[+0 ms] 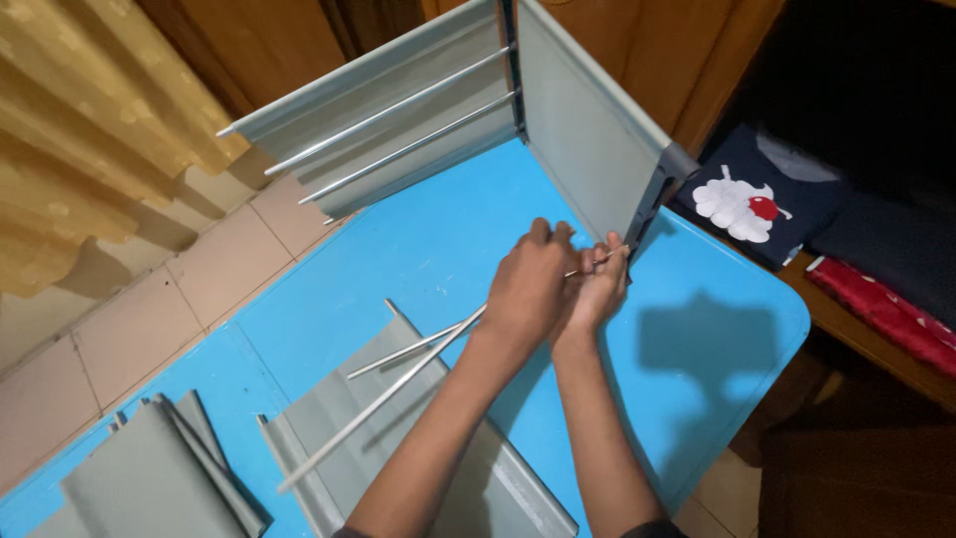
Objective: The person assembles a shelving unit by inserting metal rods into fabric sleeves and connecting them with plastic corner brackets. They repeatedly insert rods, align brackets, and secure the frame on a blue table.
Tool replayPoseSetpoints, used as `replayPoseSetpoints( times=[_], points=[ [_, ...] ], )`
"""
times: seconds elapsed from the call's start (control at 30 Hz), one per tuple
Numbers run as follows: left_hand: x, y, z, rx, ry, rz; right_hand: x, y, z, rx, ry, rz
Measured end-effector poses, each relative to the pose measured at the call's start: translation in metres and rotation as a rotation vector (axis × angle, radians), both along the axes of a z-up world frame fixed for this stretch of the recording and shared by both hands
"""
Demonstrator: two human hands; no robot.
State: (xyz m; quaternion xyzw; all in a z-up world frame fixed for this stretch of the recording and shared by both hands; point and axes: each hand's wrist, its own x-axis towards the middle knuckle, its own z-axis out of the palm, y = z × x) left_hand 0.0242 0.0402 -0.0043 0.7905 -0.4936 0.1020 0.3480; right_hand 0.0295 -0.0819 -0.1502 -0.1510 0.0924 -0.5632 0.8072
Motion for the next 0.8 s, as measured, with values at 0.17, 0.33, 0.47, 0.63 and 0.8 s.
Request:
replayPoseSetpoints(
  times=[0.17, 0.33, 0.47, 0.63, 0.8],
  points=[
    [0.011, 0.039, 0.012, 0.013, 0.106, 0.048, 0.000, -0.002, 0.016, 0.002, 0.003, 0.056],
    [0.013, 0.045, 0.025, 0.029, 0.130, 0.045, -0.019, 0.030, 0.039, -0.009, 0.285, 0.042],
    [0.010, 0.044, 0.026, -0.044, 0.139, 0.005, -0.047, 0.044, 0.047, 0.030, 0.493, -0.075],
    [0.016, 0.043, 0.030, -0.236, 0.188, -0.027, -0.071, 0.065, 0.048, -0.283, 0.363, -0.039],
    [0.025, 0.047, 0.049, -0.365, 0.519, 0.015, -0.079, 0.101, 0.065, -0.588, 0.447, 0.459]
  ],
)
